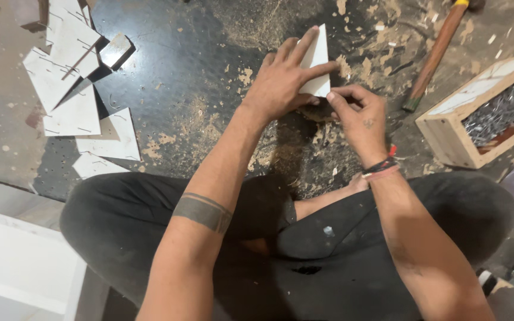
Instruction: The person sits cross-legged on the workshop floor assembling small triangular wooden pieces. They hold a white panel against a wooden block, position nails, and drive the nails in with a hammer, working on one piece at a time and setting finished pieces aside.
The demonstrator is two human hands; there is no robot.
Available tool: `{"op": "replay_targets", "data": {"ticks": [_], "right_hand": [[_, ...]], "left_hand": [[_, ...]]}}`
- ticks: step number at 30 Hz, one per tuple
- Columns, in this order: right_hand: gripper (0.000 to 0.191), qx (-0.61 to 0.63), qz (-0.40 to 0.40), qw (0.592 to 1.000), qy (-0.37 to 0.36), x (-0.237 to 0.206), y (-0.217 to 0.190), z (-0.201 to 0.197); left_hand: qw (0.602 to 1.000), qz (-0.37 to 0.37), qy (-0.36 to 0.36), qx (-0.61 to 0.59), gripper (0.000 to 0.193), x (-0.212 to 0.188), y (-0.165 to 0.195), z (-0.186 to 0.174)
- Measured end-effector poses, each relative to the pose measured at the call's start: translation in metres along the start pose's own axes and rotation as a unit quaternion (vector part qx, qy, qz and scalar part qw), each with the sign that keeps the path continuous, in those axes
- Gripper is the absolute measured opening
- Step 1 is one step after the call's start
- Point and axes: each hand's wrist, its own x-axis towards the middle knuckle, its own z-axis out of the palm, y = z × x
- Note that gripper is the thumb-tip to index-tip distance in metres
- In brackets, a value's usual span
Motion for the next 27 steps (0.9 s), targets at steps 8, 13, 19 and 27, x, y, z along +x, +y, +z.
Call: {"op": "replay_targets", "data": {"ticks": [8,13,19,27], "right_hand": [[0.037,-0.268,-0.172,0.94,0.123,0.094,0.07,-0.115],[0.084,-0.518,0.019,0.846,0.127,0.123,0.125,-0.143],[0.038,0.067,0.238,0.962,0.115,0.105,0.082,-0.123],[0.036,0.395,0.03,0.911,-0.114,-0.036,-0.023,-0.095]], "left_hand": [[0.999,-0.022,-0.022,-0.029,0.086,0.022,0.001,-0.013],[0.998,-0.03,-0.034,-0.04,0.086,0.037,0.005,-0.021],[0.997,-0.038,-0.047,-0.057,0.084,0.051,0.01,-0.024],[0.996,-0.043,-0.051,-0.061,0.083,0.056,0.012,-0.022]]}}
